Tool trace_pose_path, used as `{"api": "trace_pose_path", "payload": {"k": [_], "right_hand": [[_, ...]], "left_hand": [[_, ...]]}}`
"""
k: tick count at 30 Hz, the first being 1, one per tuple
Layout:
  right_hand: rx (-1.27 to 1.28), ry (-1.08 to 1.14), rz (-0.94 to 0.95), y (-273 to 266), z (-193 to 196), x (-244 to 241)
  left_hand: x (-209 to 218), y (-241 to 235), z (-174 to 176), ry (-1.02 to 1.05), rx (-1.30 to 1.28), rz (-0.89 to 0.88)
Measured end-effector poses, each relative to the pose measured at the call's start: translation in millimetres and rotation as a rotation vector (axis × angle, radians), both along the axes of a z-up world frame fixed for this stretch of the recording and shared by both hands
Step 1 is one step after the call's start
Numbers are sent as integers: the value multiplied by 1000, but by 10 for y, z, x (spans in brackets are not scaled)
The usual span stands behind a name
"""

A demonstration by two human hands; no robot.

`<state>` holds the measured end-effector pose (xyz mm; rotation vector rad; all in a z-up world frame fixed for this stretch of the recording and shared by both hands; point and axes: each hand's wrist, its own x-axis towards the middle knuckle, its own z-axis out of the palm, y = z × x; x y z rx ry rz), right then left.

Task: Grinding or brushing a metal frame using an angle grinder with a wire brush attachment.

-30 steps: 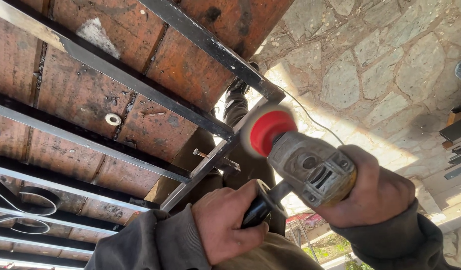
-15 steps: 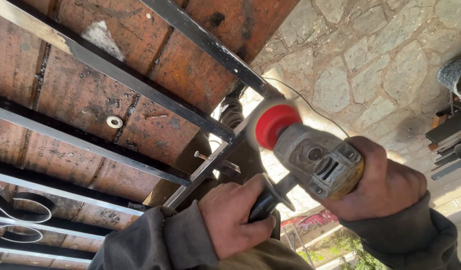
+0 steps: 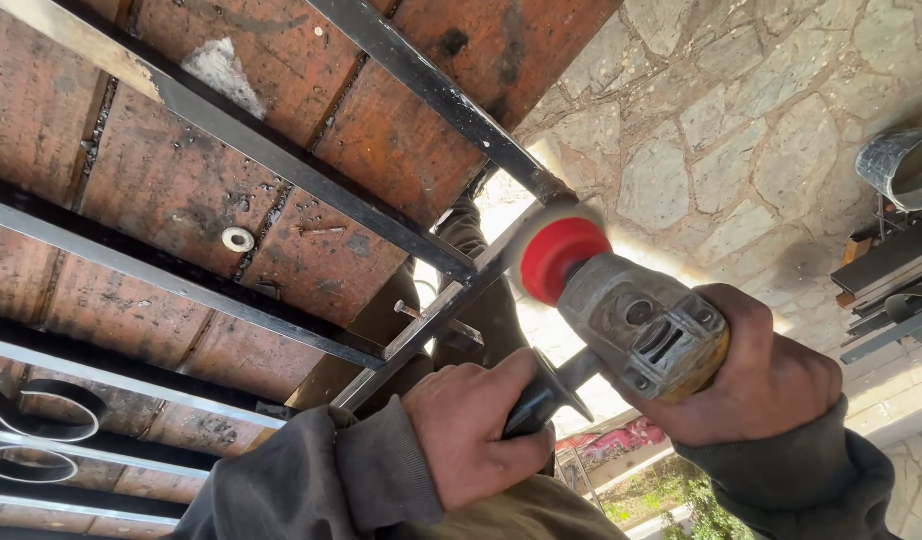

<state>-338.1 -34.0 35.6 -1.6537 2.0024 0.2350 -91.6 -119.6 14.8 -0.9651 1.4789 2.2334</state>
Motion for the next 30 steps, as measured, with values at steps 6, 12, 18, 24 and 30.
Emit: {"api": "trace_pose_path", "payload": {"k": [6, 12, 18, 24, 30], "right_hand": [[-72, -65, 17, 64, -15, 82], [-144, -41, -40, 5, -18, 104], [-47, -72, -43, 79, -4, 150], [25, -7, -32, 145, 35, 312], [-21, 83, -47, 67, 63, 304]], "left_hand": [[101, 103, 3, -53, -28, -21], [114, 107, -21, -1, 51, 0], [106, 26, -11, -11, 48, -28], [319, 261, -38, -6, 110, -10], [242, 90, -68, 39, 53, -17]]}}
